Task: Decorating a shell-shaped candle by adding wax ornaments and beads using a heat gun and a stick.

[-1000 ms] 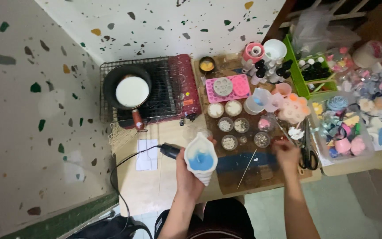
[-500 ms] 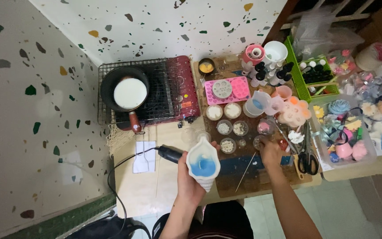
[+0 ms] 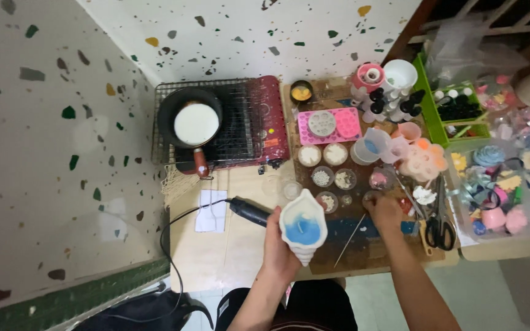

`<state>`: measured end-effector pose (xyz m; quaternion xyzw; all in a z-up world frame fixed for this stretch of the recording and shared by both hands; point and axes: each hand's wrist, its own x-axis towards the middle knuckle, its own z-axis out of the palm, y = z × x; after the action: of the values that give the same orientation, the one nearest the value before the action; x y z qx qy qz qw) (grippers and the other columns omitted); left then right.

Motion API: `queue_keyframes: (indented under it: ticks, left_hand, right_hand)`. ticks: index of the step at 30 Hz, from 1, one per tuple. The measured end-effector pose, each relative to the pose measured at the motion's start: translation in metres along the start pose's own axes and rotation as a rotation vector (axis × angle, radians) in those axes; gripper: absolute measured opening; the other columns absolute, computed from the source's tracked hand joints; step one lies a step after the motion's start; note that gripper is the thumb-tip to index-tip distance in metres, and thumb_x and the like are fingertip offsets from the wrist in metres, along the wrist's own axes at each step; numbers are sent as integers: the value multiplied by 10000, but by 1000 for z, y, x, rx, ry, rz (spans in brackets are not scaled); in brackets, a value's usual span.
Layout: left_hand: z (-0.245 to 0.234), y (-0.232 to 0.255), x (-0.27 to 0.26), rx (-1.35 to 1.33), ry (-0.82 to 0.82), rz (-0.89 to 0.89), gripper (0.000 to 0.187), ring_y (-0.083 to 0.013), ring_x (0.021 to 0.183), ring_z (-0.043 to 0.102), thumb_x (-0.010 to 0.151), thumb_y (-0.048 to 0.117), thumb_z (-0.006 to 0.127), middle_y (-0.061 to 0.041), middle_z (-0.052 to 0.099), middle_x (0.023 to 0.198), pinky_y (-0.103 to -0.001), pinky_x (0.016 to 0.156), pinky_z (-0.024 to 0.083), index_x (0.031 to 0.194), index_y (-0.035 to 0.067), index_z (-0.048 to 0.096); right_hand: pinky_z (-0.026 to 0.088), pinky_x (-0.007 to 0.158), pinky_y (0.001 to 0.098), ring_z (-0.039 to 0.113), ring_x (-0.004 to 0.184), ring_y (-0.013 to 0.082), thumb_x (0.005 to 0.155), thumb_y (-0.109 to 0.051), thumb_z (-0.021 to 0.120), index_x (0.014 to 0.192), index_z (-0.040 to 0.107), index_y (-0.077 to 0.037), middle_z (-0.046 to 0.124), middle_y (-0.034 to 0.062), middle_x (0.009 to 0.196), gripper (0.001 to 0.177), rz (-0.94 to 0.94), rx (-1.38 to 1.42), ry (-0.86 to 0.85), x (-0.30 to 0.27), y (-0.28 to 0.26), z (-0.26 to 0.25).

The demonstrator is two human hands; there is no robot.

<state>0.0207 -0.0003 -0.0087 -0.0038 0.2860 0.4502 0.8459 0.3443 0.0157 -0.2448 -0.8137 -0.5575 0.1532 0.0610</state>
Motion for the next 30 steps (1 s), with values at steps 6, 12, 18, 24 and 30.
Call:
queue_keyframes:
  ticks: [6, 12, 18, 24, 30]
  left_hand:
    - [-27, -14, 7, -13, -117, 8, 682, -224, 1131, 650, 1090, 535, 283, -122, 682, 1299, -348, 964, 516, 1408, 13, 584]
    - [2, -2, -3, 8, -71, -26, 664, -201, 1169, 665, 1058, 491, 257, -97, 693, 1312, -333, 1009, 524, 1407, 24, 574]
    - [0, -4, -3, 14, -55, -35, 663, -194, 1144, 663, 1064, 498, 260, -90, 692, 1292, -335, 984, 529, 1409, 28, 575]
    - [0, -5, 2, 7, -60, -36, 663, -182, 1117, 670, 1059, 510, 267, -86, 694, 1295, -304, 931, 534, 1406, 43, 586]
    - [14, -10, 9, -49, -123, 50, 658, -214, 1168, 682, 1060, 481, 252, -109, 699, 1287, -354, 1037, 530, 1383, 16, 588]
  right_hand:
    - [561, 845, 498, 708, 985, 385, 804, -338, 751, 1112, 772, -179, 755, 170, 1060, 347, -29, 98, 80, -1, 5, 1]
    - [546, 836, 544, 701, 966, 434, 944, -339, 683, 1202, 715, -155, 736, 244, 1011, 318, 66, -61, -5, 5, 9, 12]
    - [574, 738, 495, 708, 955, 415, 876, -380, 710, 1137, 654, -31, 694, 235, 1225, 439, -131, -171, 139, 8, 31, 30]
    - [368, 721, 374, 455, 863, 256, 1055, -93, 685, 1134, 719, 15, 455, 413, 1039, 138, 267, 1266, 88, -67, -65, -122]
    - [427, 1063, 342, 539, 1340, 207, 874, -16, 680, 921, 676, -19, 516, 114, 1550, 47, -226, 1252, 33, -167, -187, -214]
